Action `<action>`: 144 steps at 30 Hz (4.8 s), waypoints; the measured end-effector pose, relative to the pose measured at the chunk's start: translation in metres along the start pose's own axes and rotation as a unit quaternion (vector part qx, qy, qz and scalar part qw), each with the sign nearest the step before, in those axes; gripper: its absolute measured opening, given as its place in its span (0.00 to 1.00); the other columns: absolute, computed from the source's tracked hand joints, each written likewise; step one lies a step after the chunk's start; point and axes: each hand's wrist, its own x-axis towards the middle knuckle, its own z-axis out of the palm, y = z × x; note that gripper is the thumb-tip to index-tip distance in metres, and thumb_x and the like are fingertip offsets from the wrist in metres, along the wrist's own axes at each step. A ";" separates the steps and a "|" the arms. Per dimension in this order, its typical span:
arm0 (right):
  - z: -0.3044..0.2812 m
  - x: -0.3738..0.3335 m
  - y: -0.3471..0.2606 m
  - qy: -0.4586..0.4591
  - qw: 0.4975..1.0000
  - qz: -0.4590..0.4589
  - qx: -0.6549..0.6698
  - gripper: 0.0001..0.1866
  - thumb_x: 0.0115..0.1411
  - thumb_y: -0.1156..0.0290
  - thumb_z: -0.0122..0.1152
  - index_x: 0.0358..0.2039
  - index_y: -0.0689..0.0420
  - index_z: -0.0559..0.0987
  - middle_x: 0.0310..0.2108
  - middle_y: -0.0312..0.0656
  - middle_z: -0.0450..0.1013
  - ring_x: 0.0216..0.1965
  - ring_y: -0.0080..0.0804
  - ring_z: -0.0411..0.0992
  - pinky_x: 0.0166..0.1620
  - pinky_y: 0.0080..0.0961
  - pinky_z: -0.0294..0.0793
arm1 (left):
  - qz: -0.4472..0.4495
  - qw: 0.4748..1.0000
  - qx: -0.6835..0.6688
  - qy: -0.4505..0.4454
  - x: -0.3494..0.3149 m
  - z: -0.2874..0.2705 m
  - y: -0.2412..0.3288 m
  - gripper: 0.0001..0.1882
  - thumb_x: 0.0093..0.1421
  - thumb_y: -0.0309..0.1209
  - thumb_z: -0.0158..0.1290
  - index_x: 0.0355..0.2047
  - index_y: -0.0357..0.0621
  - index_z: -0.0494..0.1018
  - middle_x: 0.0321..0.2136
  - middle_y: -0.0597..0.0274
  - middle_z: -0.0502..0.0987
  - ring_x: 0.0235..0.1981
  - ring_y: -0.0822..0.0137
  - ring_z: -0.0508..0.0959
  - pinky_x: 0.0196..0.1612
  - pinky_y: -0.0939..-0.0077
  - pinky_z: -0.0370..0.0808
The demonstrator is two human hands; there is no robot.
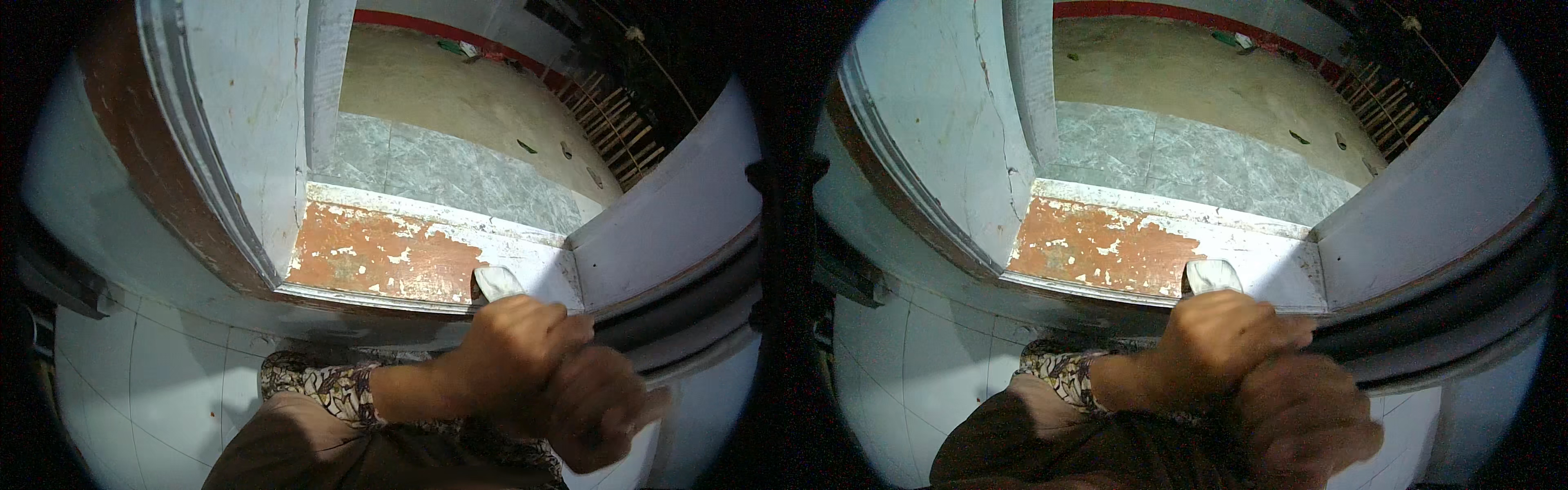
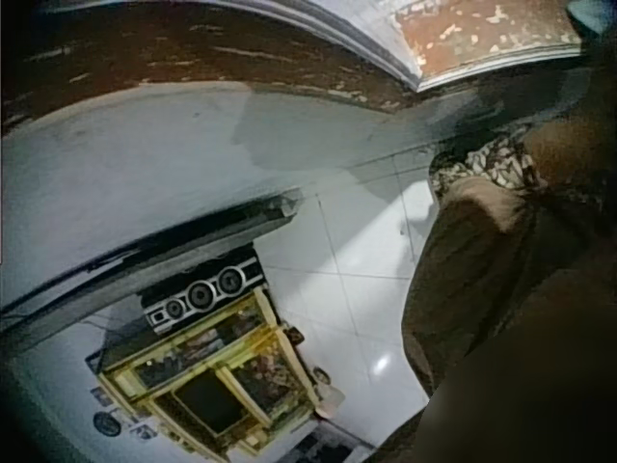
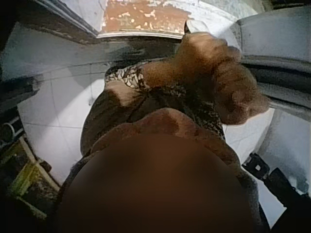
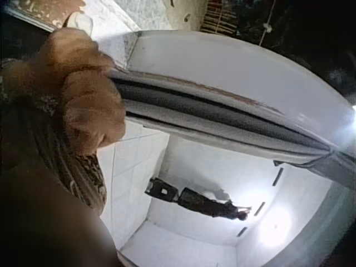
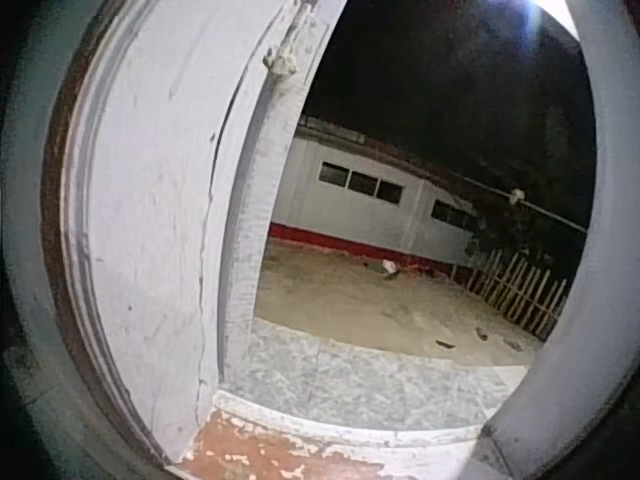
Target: The person scrapes old paint from a window frame using a metal scraper. They work along the bottom and side edges, removing flakes and residue.
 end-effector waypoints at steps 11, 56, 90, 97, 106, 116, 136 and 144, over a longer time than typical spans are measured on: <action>0.000 0.001 0.008 0.038 0.999 0.017 0.011 0.10 0.59 0.73 0.51 0.21 0.59 0.69 0.11 0.40 0.65 0.10 0.30 0.62 0.16 0.28 0.64 | -0.003 0.999 0.030 -0.018 0.001 -0.005 -0.005 0.13 0.52 0.32 0.56 0.38 0.45 0.76 0.18 0.63 0.69 0.19 0.62 0.74 0.22 0.66 0.70; 0.022 0.004 0.027 -0.013 0.995 0.023 0.094 0.10 0.62 0.72 0.50 0.29 0.65 0.75 0.15 0.46 0.69 0.14 0.34 0.68 0.21 0.29 0.70 | -0.012 0.990 0.134 -0.038 0.005 -0.040 -0.016 0.13 0.55 0.34 0.55 0.41 0.45 0.76 0.24 0.62 0.76 0.25 0.60 0.78 0.28 0.67 0.74; 0.042 -0.023 -0.002 -0.128 0.988 -0.081 0.023 0.10 0.41 0.80 0.51 0.25 0.62 0.78 0.23 0.45 0.73 0.23 0.39 0.74 0.30 0.28 0.73 | 0.053 0.977 0.197 -0.063 -0.025 -0.073 0.015 0.09 0.52 0.28 0.60 0.35 0.45 0.79 0.23 0.61 0.77 0.23 0.61 0.77 0.27 0.70 0.73; 0.048 -0.027 0.018 -0.071 0.996 -0.009 -0.057 0.06 0.51 0.80 0.50 0.21 0.60 0.76 0.17 0.38 0.70 0.16 0.32 0.69 0.24 0.26 0.70 | 0.061 0.989 0.112 -0.075 -0.012 -0.068 -0.016 0.09 0.53 0.26 0.59 0.36 0.45 0.80 0.23 0.62 0.78 0.24 0.62 0.78 0.28 0.68 0.74; -0.022 -0.049 0.001 -0.086 0.965 -0.112 -0.223 0.05 0.48 0.73 0.56 0.24 0.60 0.78 0.17 0.40 0.71 0.18 0.37 0.69 0.29 0.32 0.72 | 0.009 0.948 0.129 -0.292 -0.022 -0.047 0.011 0.37 0.53 0.27 0.58 0.63 0.42 0.58 0.57 0.40 0.64 0.61 0.44 0.61 0.65 0.54 0.58; -0.065 -0.066 -0.011 0.087 0.977 -0.155 -0.121 0.09 0.51 0.79 0.46 0.21 0.64 0.76 0.12 0.37 0.65 0.14 0.30 0.64 0.23 0.30 0.69 | -0.146 0.809 0.436 -0.367 0.006 -0.076 -0.010 0.31 0.70 0.49 0.31 0.66 0.45 0.55 0.64 0.40 0.56 0.66 0.42 0.54 0.68 0.47 0.45; -0.071 -0.065 -0.025 0.100 0.981 -0.129 -0.105 0.08 0.46 0.79 0.46 0.21 0.65 0.75 0.13 0.38 0.66 0.14 0.29 0.64 0.21 0.27 0.65 | -0.207 0.739 0.486 -0.417 0.059 -0.020 -0.046 0.34 0.68 0.54 0.32 0.65 0.43 0.56 0.62 0.43 0.62 0.64 0.47 0.61 0.65 0.47 0.53; -0.072 -0.032 -0.036 0.089 0.989 -0.020 -0.115 0.11 0.54 0.77 0.45 0.23 0.67 0.75 0.15 0.39 0.68 0.13 0.23 0.62 0.19 0.20 0.62 | -0.233 0.800 0.382 -0.398 0.052 -0.034 -0.050 0.30 0.68 0.48 0.34 0.47 0.33 0.73 0.42 0.37 0.77 0.47 0.43 0.75 0.53 0.50 0.68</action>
